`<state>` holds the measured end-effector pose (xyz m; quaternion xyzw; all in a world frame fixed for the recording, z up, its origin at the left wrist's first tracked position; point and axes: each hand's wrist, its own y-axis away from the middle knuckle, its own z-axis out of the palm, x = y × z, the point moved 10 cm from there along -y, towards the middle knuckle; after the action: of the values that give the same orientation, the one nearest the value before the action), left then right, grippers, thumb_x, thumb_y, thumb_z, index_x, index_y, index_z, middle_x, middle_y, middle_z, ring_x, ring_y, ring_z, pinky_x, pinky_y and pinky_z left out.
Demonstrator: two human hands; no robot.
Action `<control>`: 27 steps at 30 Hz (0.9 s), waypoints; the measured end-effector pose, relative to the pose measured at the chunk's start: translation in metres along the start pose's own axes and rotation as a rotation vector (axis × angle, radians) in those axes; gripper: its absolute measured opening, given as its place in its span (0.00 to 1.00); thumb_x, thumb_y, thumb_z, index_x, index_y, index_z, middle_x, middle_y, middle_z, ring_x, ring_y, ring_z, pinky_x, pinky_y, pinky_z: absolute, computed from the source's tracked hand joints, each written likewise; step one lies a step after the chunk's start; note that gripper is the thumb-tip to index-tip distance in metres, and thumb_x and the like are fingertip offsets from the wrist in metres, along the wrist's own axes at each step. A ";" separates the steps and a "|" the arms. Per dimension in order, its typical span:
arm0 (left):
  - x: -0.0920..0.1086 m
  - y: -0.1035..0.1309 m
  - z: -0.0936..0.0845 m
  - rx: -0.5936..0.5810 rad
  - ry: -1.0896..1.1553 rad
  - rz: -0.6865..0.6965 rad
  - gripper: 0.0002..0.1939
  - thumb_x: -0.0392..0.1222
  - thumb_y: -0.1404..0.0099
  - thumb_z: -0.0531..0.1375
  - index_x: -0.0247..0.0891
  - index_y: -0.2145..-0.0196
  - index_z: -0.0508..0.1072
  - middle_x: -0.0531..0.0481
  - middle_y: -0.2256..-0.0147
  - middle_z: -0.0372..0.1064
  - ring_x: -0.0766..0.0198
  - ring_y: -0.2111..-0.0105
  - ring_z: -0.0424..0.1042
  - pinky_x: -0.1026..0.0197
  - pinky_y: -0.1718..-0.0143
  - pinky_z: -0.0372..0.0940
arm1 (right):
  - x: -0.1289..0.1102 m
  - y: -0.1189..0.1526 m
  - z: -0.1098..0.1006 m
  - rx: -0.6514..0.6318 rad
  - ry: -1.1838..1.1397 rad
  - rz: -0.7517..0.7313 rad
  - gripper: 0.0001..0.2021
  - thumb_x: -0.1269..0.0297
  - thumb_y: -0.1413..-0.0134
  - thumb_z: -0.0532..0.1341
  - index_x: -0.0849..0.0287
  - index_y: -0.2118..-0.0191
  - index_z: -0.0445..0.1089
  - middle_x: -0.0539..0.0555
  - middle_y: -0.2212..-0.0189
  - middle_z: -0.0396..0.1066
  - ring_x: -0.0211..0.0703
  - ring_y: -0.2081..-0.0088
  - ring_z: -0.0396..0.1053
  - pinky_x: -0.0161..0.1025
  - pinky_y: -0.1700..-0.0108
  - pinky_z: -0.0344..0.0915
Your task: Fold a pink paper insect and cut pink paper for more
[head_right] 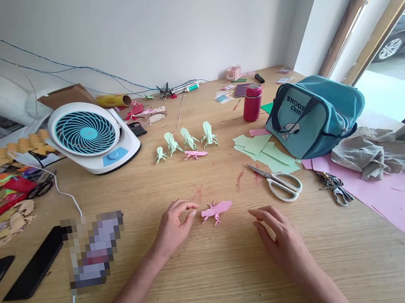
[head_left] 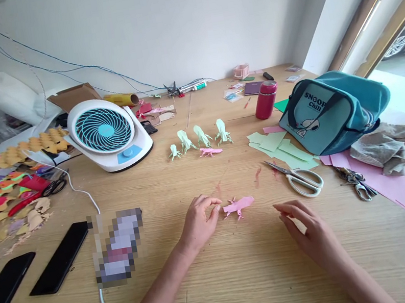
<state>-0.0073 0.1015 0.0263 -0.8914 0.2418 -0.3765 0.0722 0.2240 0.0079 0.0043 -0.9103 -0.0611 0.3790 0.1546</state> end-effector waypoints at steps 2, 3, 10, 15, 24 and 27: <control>0.009 -0.001 0.008 -0.034 -0.058 0.032 0.09 0.30 0.39 0.62 0.41 0.62 0.75 0.50 0.62 0.74 0.57 0.58 0.71 0.55 0.56 0.65 | 0.003 0.020 0.003 -0.017 0.047 0.013 0.13 0.63 0.34 0.52 0.52 0.48 0.68 0.57 0.57 0.71 0.47 0.59 0.72 0.42 0.61 0.71; 0.014 -0.002 0.013 -0.048 -0.087 0.045 0.09 0.31 0.39 0.62 0.42 0.61 0.75 0.50 0.62 0.74 0.57 0.58 0.71 0.55 0.56 0.64 | 0.004 0.028 0.004 -0.019 0.067 0.014 0.13 0.63 0.34 0.52 0.52 0.48 0.68 0.57 0.57 0.71 0.48 0.59 0.72 0.43 0.61 0.71; 0.032 -0.009 0.040 -0.106 -0.181 0.079 0.08 0.31 0.42 0.65 0.41 0.65 0.71 0.51 0.62 0.75 0.56 0.61 0.69 0.55 0.61 0.61 | -0.005 0.030 0.006 0.004 0.113 -0.045 0.13 0.67 0.34 0.51 0.51 0.49 0.68 0.57 0.59 0.72 0.48 0.61 0.72 0.44 0.63 0.71; 0.033 -0.012 0.047 -0.101 -0.197 0.071 0.09 0.29 0.43 0.65 0.40 0.68 0.70 0.50 0.66 0.74 0.57 0.64 0.69 0.56 0.62 0.61 | 0.000 0.031 0.005 -0.004 0.076 -0.004 0.13 0.66 0.35 0.51 0.52 0.50 0.69 0.57 0.59 0.72 0.47 0.62 0.72 0.43 0.63 0.71; 0.031 -0.010 0.044 -0.074 -0.152 0.070 0.10 0.27 0.44 0.64 0.40 0.68 0.70 0.51 0.65 0.73 0.57 0.62 0.69 0.56 0.61 0.63 | 0.009 -0.022 0.033 -0.083 -0.127 0.085 0.16 0.67 0.39 0.54 0.55 0.46 0.62 0.57 0.58 0.71 0.41 0.68 0.74 0.41 0.65 0.73; 0.026 -0.006 0.041 -0.046 -0.124 0.053 0.11 0.25 0.43 0.62 0.40 0.68 0.70 0.52 0.66 0.73 0.58 0.63 0.70 0.57 0.61 0.64 | 0.001 -0.052 0.047 -0.115 -0.138 0.038 0.21 0.71 0.44 0.58 0.54 0.44 0.62 0.56 0.55 0.70 0.40 0.65 0.74 0.41 0.61 0.72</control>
<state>0.0389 0.0921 0.0157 -0.9078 0.2691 -0.3126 0.0765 0.1913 0.0684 -0.0108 -0.8903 -0.0761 0.4397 0.0904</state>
